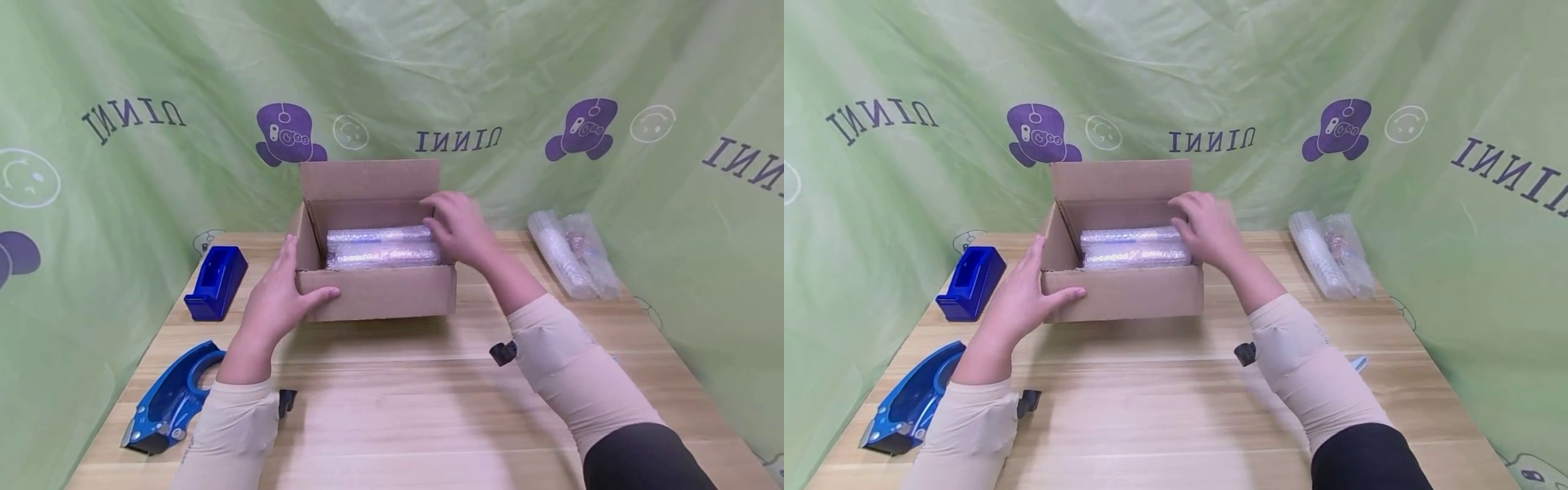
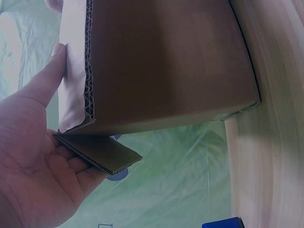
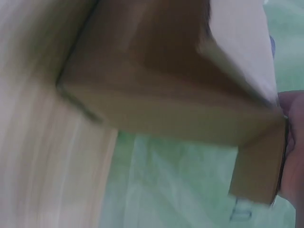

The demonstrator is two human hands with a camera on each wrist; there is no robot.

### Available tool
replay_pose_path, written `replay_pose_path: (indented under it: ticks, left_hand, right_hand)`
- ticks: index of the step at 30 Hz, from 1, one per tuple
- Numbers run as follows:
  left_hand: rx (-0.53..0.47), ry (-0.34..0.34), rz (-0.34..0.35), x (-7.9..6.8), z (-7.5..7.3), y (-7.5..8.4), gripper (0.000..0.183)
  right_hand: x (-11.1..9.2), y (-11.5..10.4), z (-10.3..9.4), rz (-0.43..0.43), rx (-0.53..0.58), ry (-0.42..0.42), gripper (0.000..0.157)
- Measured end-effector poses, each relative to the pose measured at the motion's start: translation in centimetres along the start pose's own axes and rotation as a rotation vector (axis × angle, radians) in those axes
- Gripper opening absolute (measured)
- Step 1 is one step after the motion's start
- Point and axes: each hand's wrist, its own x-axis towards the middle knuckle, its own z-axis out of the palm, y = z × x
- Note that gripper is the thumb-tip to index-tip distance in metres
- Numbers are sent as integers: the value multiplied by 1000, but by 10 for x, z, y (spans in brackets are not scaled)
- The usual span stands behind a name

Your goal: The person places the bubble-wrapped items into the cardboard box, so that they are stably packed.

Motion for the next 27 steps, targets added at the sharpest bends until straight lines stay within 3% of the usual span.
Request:
replay_pose_path:
  ticks: [5,9,13,18,23,27]
  left_hand:
    - [-1,-1,-1,2,1,0,124]
    - [1,-1,-5,3,1,0,124]
    - [1,-4,-7,3,1,0,124]
    - [0,-1,-6,3,0,-1,125]
    - [-3,-10,-12,3,0,0,126]
    - [-5,-8,-15,3,0,0,126]
  right_hand:
    - [-11,34,-39,234,135,110,57]
    - [-23,70,-70,424,145,174,67]
    - [-41,107,-87,546,-12,49,74]
    - [-73,147,-84,628,-143,-162,84]
    - [-100,174,-70,702,-136,-284,91]
    - [-111,188,-60,723,-78,-313,100]
